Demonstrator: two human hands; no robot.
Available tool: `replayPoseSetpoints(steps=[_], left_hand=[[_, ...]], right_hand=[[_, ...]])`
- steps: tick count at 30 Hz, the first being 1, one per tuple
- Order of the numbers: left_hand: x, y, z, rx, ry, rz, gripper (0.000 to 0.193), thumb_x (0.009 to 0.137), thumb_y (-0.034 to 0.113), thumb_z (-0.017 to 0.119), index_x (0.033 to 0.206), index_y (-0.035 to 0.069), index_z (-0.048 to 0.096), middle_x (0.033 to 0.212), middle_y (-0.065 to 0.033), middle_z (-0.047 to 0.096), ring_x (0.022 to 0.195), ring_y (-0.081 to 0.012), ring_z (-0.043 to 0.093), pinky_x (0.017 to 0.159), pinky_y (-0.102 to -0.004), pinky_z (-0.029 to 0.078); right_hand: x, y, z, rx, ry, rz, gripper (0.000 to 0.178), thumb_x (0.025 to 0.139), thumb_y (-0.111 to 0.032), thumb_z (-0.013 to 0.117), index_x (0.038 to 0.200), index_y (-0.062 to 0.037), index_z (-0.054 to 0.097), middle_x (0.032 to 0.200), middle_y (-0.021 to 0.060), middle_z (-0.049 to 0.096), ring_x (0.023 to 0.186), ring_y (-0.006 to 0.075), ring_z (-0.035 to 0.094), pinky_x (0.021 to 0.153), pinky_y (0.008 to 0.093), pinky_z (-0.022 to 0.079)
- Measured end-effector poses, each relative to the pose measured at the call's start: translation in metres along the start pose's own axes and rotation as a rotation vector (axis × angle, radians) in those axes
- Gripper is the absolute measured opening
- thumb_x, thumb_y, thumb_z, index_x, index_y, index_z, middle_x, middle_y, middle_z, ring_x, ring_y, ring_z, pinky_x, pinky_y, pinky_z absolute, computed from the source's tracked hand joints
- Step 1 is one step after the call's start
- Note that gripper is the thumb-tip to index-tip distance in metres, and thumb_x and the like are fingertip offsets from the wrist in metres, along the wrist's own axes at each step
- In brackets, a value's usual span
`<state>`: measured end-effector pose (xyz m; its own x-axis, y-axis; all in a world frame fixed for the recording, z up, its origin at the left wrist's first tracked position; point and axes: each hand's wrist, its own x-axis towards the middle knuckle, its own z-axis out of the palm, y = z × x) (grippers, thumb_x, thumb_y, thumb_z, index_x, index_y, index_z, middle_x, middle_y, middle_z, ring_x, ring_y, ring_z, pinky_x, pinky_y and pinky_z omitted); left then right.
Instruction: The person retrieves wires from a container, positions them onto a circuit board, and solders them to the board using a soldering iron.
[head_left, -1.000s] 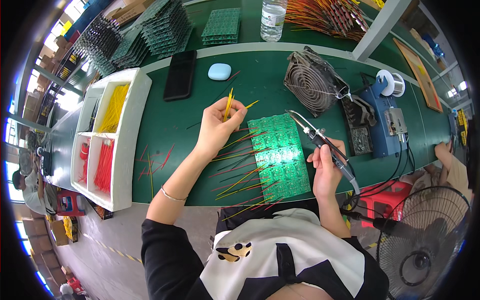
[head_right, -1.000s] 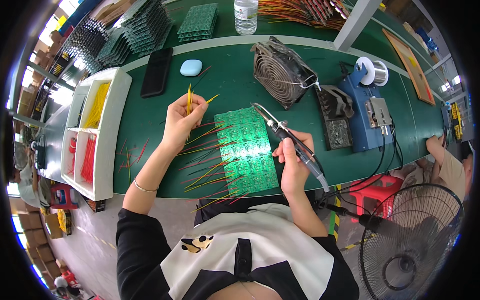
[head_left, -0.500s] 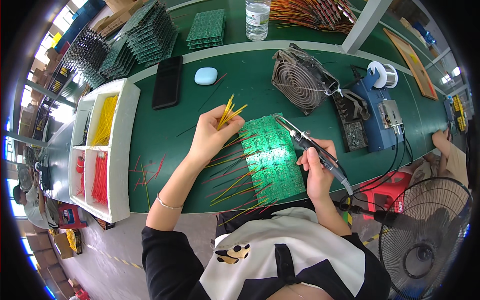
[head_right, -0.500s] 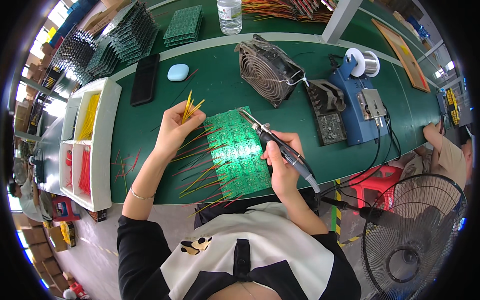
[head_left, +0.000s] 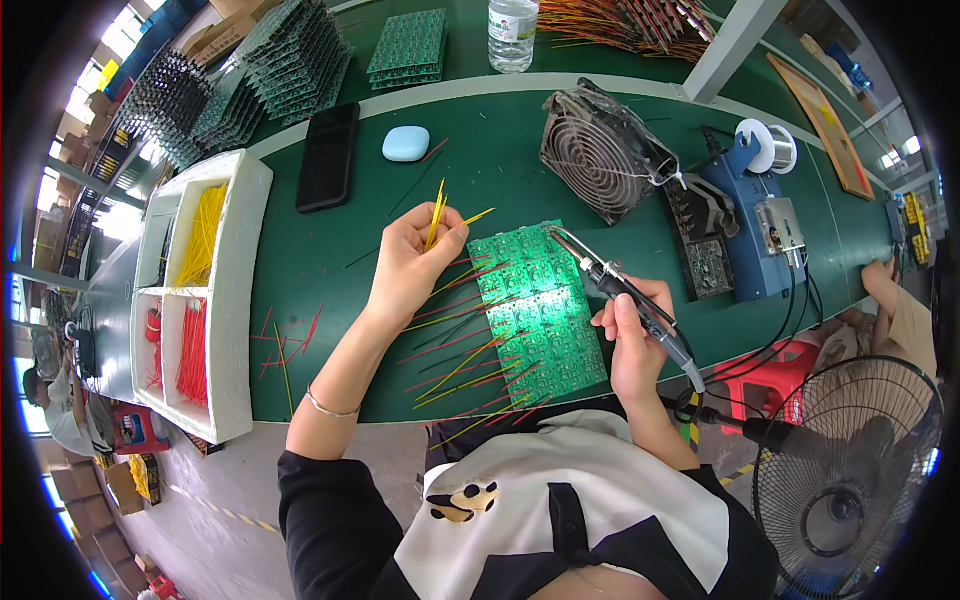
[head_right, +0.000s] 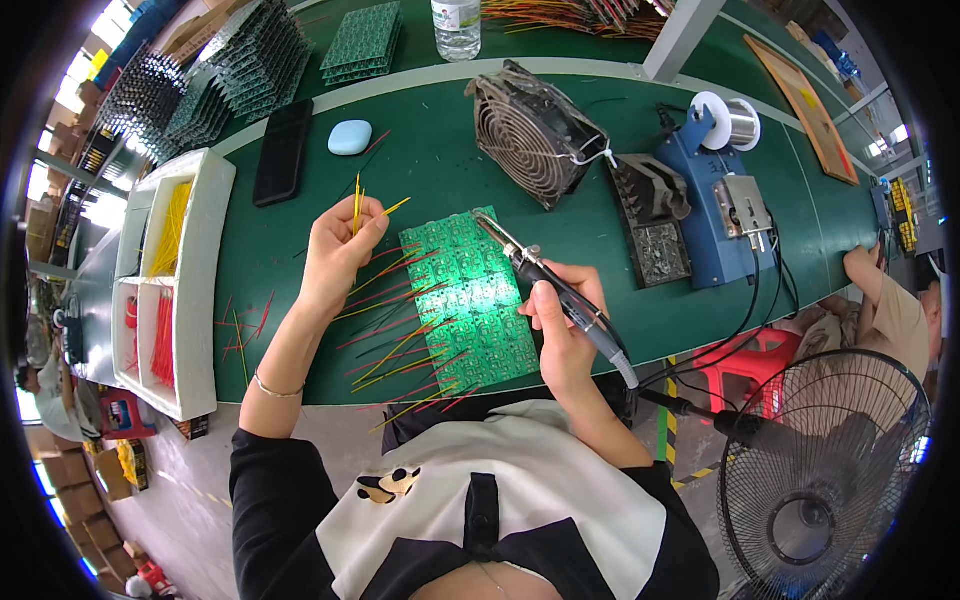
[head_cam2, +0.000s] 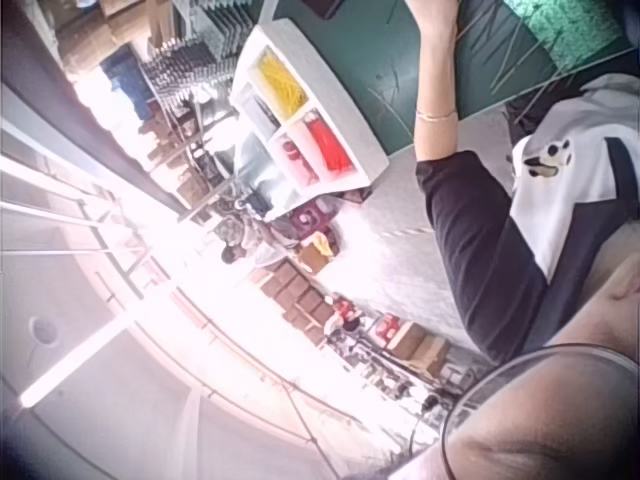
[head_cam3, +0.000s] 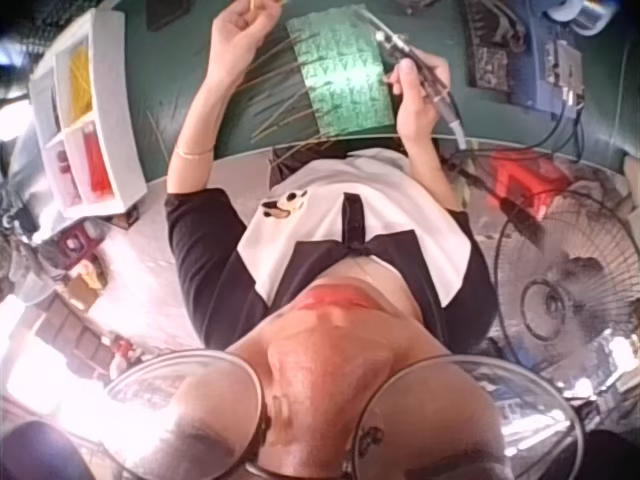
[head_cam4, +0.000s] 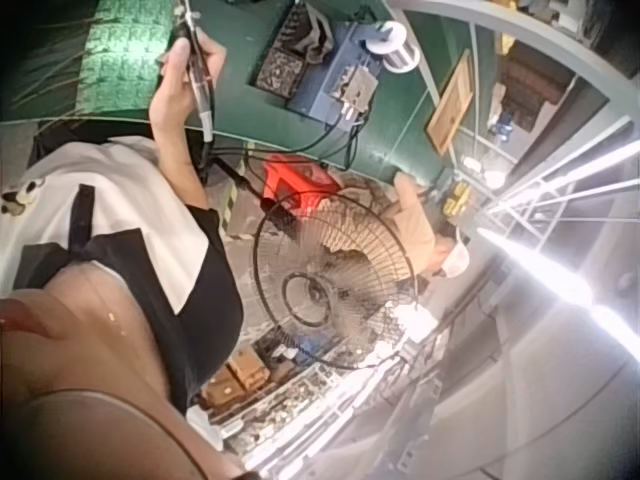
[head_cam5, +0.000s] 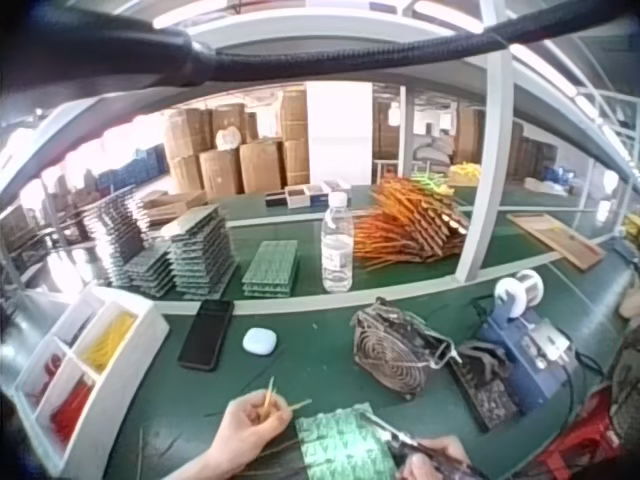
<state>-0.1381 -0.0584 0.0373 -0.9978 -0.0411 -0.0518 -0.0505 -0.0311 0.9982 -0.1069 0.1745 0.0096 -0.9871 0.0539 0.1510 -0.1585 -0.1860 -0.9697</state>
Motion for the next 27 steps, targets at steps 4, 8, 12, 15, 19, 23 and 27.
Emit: replayPoseSetpoints(steps=[4, 8, 12, 15, 19, 23, 27], left_hand=[[-0.003, -0.002, 0.001, 0.029, -0.023, -0.004, 0.005, 0.083, 0.008, 0.056, 0.082, 0.004, 0.052, 0.061, 0.009, 0.039, 0.05, 0.0017, 0.028, 0.044, -0.0175, 0.018], [-0.004, -0.003, 0.002, 0.19, -0.029, 0.043, 0.006, 0.08, 0.005, 0.058, 0.078, 0.002, 0.054, 0.064, 0.0067, 0.044, 0.054, 0.0015, 0.031, 0.046, -0.0161, 0.022], [-0.004, -0.011, 0.005, 0.395, -0.004, 0.174, 0.007, 0.077, 0.004, 0.061, 0.075, 0.001, 0.055, 0.066, 0.0052, 0.047, 0.055, 0.0005, 0.031, 0.046, -0.0173, 0.024], [-0.005, -0.01, 0.008, 0.424, -0.003, 0.145, 0.009, 0.076, 0.005, 0.062, 0.076, 0.0, 0.054, 0.066, 0.005, 0.047, 0.054, -0.0001, 0.029, 0.046, -0.0177, 0.023], [-0.006, -0.008, 0.007, 0.515, 0.001, 0.116, 0.009, 0.076, 0.005, 0.062, 0.076, 0.0, 0.054, 0.066, 0.0047, 0.048, 0.053, -0.0007, 0.028, 0.046, -0.0178, 0.023], [-0.005, -0.017, 0.006, 0.474, -0.042, 0.128, 0.009, 0.075, 0.005, 0.062, 0.078, 0.0, 0.056, 0.068, 0.0038, 0.05, 0.053, -0.0009, 0.029, 0.046, -0.0185, 0.024], [-0.004, -0.024, 0.012, 0.532, 0.044, 0.259, 0.009, 0.074, 0.004, 0.062, 0.081, -0.001, 0.06, 0.071, 0.001, 0.053, 0.052, -0.0022, 0.031, 0.045, -0.0196, 0.026]], right_hand=[[0.001, 0.0, 0.0, 0.0, -0.015, -0.013, 0.02, 0.086, -0.016, 0.053, 0.097, -0.0004, 0.047, 0.064, 0.0021, 0.047, 0.054, 0.0058, 0.041, 0.056, 0.023, 0.043], [0.001, 0.002, -0.002, 0.053, -0.035, -0.002, 0.02, 0.086, -0.012, 0.055, 0.099, 0.0015, 0.048, 0.071, 0.0047, 0.053, 0.058, 0.0061, 0.047, 0.057, 0.0218, 0.046], [-0.002, 0.003, -0.001, -0.004, -0.027, 0.001, 0.02, 0.085, -0.011, 0.057, 0.099, 0.0013, 0.049, 0.072, 0.0044, 0.054, 0.058, 0.0051, 0.048, 0.056, 0.0201, 0.046], [-0.003, 0.002, -0.002, -0.048, -0.036, 0.017, 0.022, 0.084, -0.012, 0.059, 0.099, 0.0014, 0.049, 0.073, 0.0047, 0.054, 0.059, 0.005, 0.05, 0.056, 0.0187, 0.046], [-0.004, 0.002, 0.0, -0.041, -0.048, 0.021, 0.024, 0.083, -0.014, 0.06, 0.099, 0.0015, 0.05, 0.073, 0.0049, 0.055, 0.059, 0.0055, 0.052, 0.056, 0.0181, 0.046], [-0.006, -0.001, 0.001, -0.075, -0.073, 0.031, 0.023, 0.085, -0.014, 0.057, 0.099, 0.0017, 0.048, 0.069, 0.0044, 0.053, 0.057, 0.0052, 0.048, 0.059, 0.0219, 0.047], [-0.007, 0.0, 0.001, -0.114, -0.085, 0.048, 0.022, 0.086, -0.015, 0.054, 0.097, 0.0022, 0.045, 0.066, 0.0042, 0.05, 0.053, 0.0047, 0.043, 0.065, 0.0259, 0.051]])
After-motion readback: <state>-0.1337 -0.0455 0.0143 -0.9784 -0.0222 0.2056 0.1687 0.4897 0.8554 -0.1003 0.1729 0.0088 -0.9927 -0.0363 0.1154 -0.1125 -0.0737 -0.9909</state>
